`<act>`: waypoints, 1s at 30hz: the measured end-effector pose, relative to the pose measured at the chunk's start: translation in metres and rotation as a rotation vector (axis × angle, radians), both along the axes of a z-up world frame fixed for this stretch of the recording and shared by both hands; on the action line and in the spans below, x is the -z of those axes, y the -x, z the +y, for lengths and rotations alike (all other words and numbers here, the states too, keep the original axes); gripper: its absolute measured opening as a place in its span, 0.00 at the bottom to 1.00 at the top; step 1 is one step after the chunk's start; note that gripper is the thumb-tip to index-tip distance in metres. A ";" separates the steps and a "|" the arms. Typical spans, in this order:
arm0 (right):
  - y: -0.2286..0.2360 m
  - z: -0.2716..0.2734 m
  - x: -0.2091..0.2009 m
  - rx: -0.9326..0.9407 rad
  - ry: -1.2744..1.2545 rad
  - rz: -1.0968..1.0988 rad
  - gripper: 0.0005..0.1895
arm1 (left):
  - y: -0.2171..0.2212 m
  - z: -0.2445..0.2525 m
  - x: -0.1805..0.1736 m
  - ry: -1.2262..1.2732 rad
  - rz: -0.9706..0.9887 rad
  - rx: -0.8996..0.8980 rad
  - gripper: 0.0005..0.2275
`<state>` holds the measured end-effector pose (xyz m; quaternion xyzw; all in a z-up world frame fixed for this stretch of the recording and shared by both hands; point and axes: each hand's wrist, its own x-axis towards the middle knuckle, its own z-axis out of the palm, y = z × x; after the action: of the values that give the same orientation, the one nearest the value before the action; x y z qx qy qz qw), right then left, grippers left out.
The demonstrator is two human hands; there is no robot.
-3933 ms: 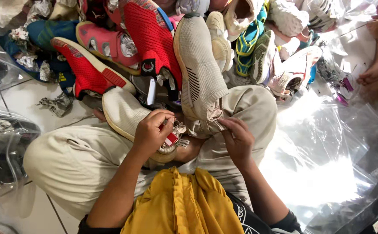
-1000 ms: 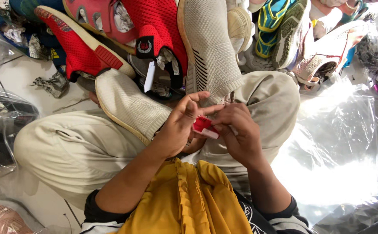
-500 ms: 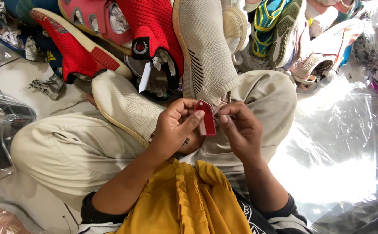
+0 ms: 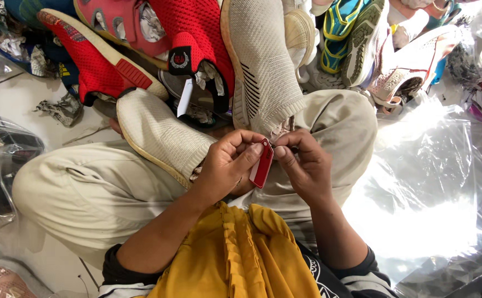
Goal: The person sits on the floor and stuffs a white sneaker with crumpled paper to maintain its shape. They then attach a red tag to the shoe and place it into a clear plastic bag. The person repeats the process with a second white sneaker, stuffing it and placing it in the same bag.
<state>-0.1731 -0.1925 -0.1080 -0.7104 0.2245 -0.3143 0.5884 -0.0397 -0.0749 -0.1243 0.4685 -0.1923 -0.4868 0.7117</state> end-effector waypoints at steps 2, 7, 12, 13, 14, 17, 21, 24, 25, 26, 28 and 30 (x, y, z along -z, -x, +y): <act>-0.001 0.000 -0.001 -0.007 0.010 0.007 0.05 | -0.002 0.000 -0.010 -0.002 -0.004 0.016 0.11; 0.001 -0.001 0.004 -0.021 0.023 0.011 0.06 | 0.000 0.000 -0.004 -0.005 0.001 0.024 0.11; 0.005 -0.004 0.012 -0.010 -0.074 -0.045 0.06 | -0.002 0.001 -0.017 -0.144 -0.304 -0.056 0.09; 0.004 -0.003 0.010 -0.010 -0.074 -0.045 0.06 | -0.001 0.002 -0.020 -0.144 -0.304 -0.056 0.09; 0.004 -0.002 0.009 -0.010 -0.039 -0.033 0.07 | 0.000 0.003 -0.022 -0.188 -0.426 -0.096 0.08; -0.001 0.001 0.002 0.008 0.029 0.000 0.07 | 0.003 0.004 -0.021 -0.274 -0.653 -0.174 0.07; -0.005 0.006 0.001 0.093 0.164 0.060 0.06 | 0.010 0.006 -0.016 -0.237 -0.940 -0.332 0.04; -0.008 0.008 0.003 0.122 0.235 0.069 0.06 | 0.009 0.002 -0.016 -0.185 -1.068 -0.377 0.04; -0.008 0.008 0.003 0.121 0.236 0.069 0.06 | 0.009 0.002 -0.016 -0.186 -1.067 -0.378 0.04; -0.009 0.009 0.004 0.137 0.257 0.074 0.06 | 0.010 0.002 -0.016 -0.168 -1.108 -0.393 0.04; -0.009 0.009 0.007 0.153 0.279 0.078 0.06 | 0.009 0.002 -0.016 -0.150 -1.150 -0.409 0.04; -0.008 0.009 0.013 0.173 0.321 0.080 0.07 | 0.009 0.002 -0.015 -0.140 -1.247 -0.415 0.03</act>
<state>-0.1654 -0.1838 -0.1211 -0.7851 0.2550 -0.3670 0.4288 -0.0483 -0.0730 -0.1093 0.7352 -0.4418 0.0117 0.5139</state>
